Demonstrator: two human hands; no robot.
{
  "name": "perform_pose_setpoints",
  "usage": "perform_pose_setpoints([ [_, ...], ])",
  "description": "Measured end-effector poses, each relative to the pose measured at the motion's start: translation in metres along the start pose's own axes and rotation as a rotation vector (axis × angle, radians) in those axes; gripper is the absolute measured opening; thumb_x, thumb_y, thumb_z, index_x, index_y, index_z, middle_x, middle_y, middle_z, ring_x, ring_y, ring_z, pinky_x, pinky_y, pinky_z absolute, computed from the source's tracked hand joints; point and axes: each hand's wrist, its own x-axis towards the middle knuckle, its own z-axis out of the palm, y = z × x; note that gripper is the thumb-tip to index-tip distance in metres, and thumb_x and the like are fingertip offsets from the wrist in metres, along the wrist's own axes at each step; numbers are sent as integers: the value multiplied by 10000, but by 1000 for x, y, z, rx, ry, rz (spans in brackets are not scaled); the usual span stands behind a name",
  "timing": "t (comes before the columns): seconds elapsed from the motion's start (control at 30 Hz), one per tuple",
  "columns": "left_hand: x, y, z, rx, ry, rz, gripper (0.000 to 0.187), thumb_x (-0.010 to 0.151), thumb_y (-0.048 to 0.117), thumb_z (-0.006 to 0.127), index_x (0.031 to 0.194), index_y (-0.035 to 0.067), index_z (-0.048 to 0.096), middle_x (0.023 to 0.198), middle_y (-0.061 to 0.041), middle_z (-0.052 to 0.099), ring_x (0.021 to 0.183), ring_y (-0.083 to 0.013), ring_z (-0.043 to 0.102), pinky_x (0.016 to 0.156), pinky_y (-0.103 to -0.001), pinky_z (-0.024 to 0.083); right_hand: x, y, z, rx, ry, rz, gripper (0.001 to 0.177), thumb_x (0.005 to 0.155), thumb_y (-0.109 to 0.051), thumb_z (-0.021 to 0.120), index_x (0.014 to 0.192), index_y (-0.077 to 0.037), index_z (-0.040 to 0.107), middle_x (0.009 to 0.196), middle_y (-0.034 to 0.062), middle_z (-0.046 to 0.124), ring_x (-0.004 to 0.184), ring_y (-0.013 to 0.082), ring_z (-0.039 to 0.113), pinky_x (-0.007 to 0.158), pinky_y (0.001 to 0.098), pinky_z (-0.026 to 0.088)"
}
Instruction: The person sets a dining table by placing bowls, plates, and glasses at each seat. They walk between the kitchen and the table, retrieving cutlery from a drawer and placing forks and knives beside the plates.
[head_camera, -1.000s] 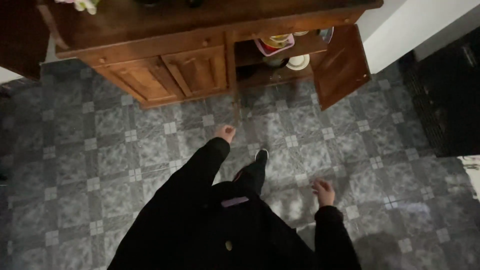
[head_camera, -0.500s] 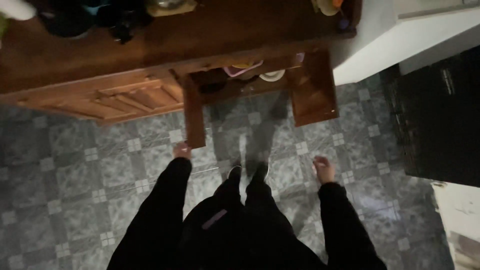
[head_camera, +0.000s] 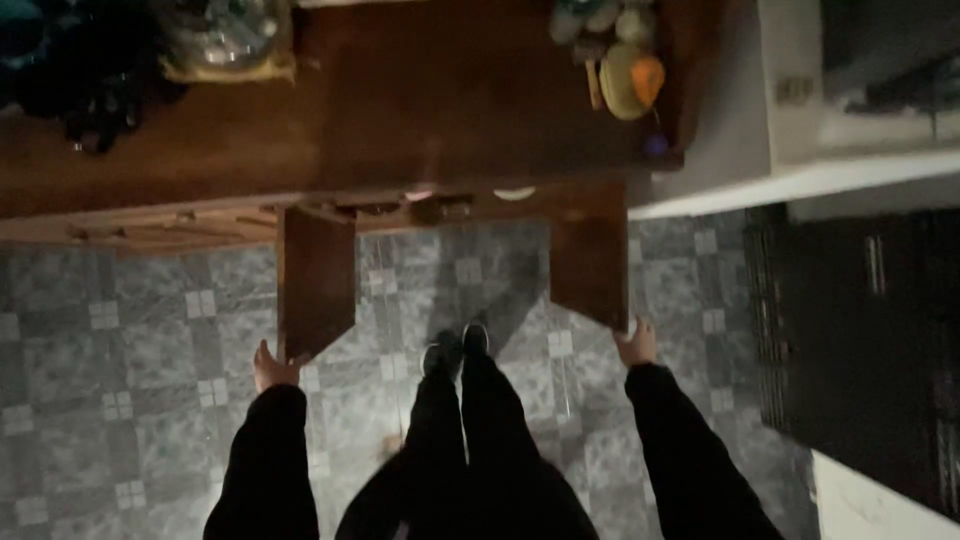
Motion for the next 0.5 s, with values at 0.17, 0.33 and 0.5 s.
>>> perform_pose_setpoints([
  [0.17, 22, 19, 16, -308, -35, -55, 1270, 713, 500, 858, 1677, 205, 86, 1622, -261, 208, 1501, -392, 289, 1217, -526, 371, 44, 1, 16, -19, -134, -16, 802, 942, -354, 725, 1578, -106, 304, 1563, 247, 318, 1414, 446, 426, 1178, 616, 405],
  [0.33, 29, 26, 32, -204, 17, 25, 1025, 839, 729, 655, 1637, 235, 243, 1484, -221, 488, 1369, -432, 482, 1139, -589, 395, 54, 1, 33, 34, -110, -81, 1036, 826, -330, 859, 1588, -91, 199, 1533, 267, 350, 1412, 451, 435, 1194, 607, 384],
  [0.5, 33, 19, 51, -564, -88, 121, 511, 1050, 30, 437, 1532, 165, 540, 1379, -194, 592, 1232, -395, 593, 1058, -547, 474, 63, 29, 56, -387, -200, -290, 904, 819, -326, 852, 1513, -46, 345, 1330, 234, 641, 1164, 407, 678, 944, 554, 573],
])
